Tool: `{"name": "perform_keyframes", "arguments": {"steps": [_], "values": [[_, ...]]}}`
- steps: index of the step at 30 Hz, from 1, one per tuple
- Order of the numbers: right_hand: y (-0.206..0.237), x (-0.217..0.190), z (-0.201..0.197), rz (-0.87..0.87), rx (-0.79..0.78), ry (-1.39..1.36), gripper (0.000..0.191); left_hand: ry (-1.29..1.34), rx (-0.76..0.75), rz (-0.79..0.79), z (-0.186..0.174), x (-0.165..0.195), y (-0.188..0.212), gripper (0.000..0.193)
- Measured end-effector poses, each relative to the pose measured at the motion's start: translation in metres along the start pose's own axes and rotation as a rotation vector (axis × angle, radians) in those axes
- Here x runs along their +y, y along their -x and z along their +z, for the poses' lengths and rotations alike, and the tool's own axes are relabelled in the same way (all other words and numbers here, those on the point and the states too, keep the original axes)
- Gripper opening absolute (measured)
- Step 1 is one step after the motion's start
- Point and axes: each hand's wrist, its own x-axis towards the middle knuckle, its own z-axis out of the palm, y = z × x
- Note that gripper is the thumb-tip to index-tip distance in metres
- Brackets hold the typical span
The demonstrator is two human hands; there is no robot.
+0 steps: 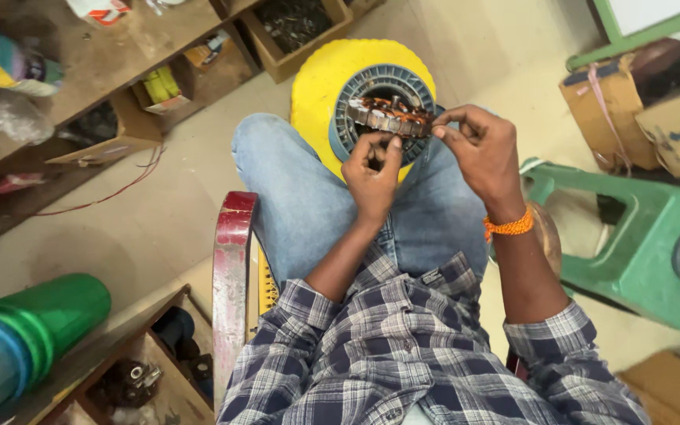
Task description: The person sits with a motor stator on their lap and uses a small tool to scrape or adjust the copper windings. They briefly reach for a marker on a nearby table, then continue scraping the windings.
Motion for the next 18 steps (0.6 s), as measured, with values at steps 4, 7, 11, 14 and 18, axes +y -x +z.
{"name": "perform_keyframes", "arguments": {"steps": [4, 7, 11, 14, 18], "values": [[0.019, -0.007, 0.017, 0.026, 0.091, 0.027, 0.011, 0.033, -0.022, 0.001, -0.004, -0.002, -0.001, 0.009], [0.032, -0.018, 0.033, 0.074, 0.186, -0.082, 0.008, -0.002, -0.038, 0.005, -0.007, 0.004, -0.002, 0.01], [0.04, -0.02, 0.043, 0.039, 0.235, -0.059, 0.005, -0.079, -0.05, 0.08, -0.007, 0.007, -0.007, 0.011], [0.042, -0.006, 0.056, 0.014, 0.225, -0.104, 0.005, -0.13, -0.021, 0.158, -0.008, -0.001, -0.004, 0.013], [0.051, 0.022, 0.069, -0.064, 0.228, -0.103, 0.007, -0.191, -0.057, 0.249, -0.011, -0.012, -0.001, 0.012]]}}
